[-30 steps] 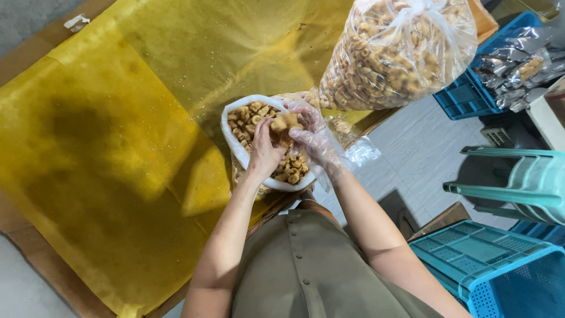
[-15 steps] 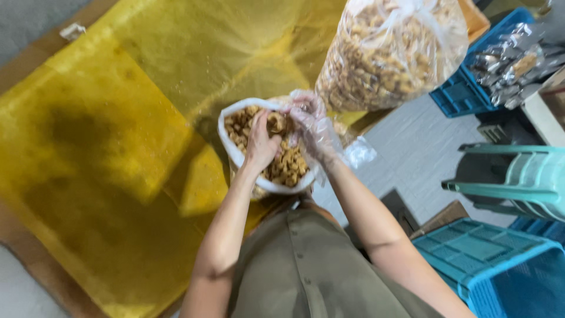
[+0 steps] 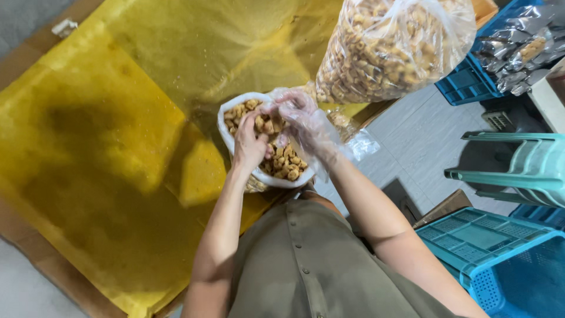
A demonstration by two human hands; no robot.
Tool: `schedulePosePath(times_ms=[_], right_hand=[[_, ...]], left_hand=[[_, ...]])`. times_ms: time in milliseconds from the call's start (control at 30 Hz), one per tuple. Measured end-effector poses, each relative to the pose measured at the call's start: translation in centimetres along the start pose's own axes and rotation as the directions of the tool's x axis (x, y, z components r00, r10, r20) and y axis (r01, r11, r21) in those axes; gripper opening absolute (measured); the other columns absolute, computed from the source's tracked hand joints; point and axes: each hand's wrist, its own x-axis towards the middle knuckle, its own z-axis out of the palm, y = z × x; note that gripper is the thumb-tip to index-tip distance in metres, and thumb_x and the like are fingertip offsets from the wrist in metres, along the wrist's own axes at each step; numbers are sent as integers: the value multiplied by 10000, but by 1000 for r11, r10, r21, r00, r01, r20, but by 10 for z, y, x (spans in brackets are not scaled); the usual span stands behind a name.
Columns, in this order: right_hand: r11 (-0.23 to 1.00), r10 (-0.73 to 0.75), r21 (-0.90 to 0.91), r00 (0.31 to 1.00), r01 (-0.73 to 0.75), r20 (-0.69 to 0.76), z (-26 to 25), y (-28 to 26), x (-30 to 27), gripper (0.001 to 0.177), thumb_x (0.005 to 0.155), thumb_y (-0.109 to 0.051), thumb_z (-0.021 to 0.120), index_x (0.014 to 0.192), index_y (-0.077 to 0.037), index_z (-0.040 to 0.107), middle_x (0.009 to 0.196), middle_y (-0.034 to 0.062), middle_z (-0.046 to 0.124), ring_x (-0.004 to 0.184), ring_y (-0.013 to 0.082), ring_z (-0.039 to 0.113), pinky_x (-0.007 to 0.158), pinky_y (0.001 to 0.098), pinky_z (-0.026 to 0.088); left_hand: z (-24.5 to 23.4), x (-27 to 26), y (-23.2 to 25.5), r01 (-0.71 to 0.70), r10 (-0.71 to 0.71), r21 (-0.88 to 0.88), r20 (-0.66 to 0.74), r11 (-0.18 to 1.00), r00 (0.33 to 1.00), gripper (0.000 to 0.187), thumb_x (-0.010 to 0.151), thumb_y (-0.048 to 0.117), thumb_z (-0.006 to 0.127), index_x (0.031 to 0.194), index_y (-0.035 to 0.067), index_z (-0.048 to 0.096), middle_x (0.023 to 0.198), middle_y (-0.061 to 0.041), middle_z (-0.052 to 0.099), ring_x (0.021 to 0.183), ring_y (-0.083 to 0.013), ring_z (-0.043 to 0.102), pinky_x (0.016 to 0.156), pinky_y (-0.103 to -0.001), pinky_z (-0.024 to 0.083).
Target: The person scoops cashew nuts from a large bag into small clear plastic pouches, weighs each pouch on a digital scale, and places the filled pouches into a blue crate. The person repeats this process multiple times.
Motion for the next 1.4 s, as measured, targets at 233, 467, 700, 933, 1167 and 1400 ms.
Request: schedulePosePath(times_ms=[233, 467, 700, 933, 1167, 1400], right_hand=[[999, -40, -17, 990, 38, -135, 3, -26, -6, 232, 991, -150, 686, 1180, -89, 567, 1236, 160, 718, 1177, 224, 721, 597, 297, 586], [874, 132, -406, 934, -267, -331, -105, 25, -10, 274, 978, -210, 715, 1188, -72, 605, 1149, 153, 665, 972, 235, 690, 646, 290, 625], [-77, 220, -966, 941, -247, -259, -181, 162, -27, 498, 824, -143, 605, 1316, -89, 652, 1182, 243, 707, 1087, 385, 694, 966, 465, 554], [-289, 304, -925, 892, -248, -334, -127, 206, -27, 425, 891, -305, 674, 1214, -36, 616, 1146, 271, 628, 1084, 405, 641, 909, 480, 549], [-439, 156, -894, 972, -90, -175, -148, 242, -26, 389, 821, -161, 650, 1208, -124, 625, 1104, 210, 648, 962, 361, 647, 748, 451, 556], [-402, 32, -916, 999, 3, -11, -157, 233, -27, 462, 652, -87, 675, 1108, -161, 659, 1065, 184, 661, 811, 356, 634, 642, 445, 570]], left_hand=[[-22, -16, 7, -88, 91, -59, 53, 994, 994, 533, 836, -118, 493, 1354, -28, 582, 1479, -117, 517, 597, -150, 696, 471, -263, 595], [-27, -28, 46, -52, 37, 142, 109, 988, 993, 572, 830, -105, 522, 1394, -12, 540, 1496, -108, 483, 619, -162, 686, 509, -284, 585], [-43, -38, 37, -110, 90, 207, 105, 972, 990, 571, 844, -116, 510, 1411, -45, 509, 1504, -129, 467, 700, -160, 708, 544, -274, 618], [-47, -32, 15, 15, -24, 167, 56, 986, 998, 571, 831, -117, 520, 1397, -45, 502, 1523, -115, 443, 637, -178, 702, 532, -296, 612], [-35, -20, 1, -31, 10, 125, 158, 992, 987, 638, 826, -139, 492, 1454, -33, 455, 1561, -120, 385, 653, -172, 700, 562, -288, 623], [-26, -10, -6, -28, 9, 93, 195, 995, 981, 655, 826, -142, 476, 1469, -28, 436, 1575, -111, 368, 660, -169, 697, 565, -301, 614]])
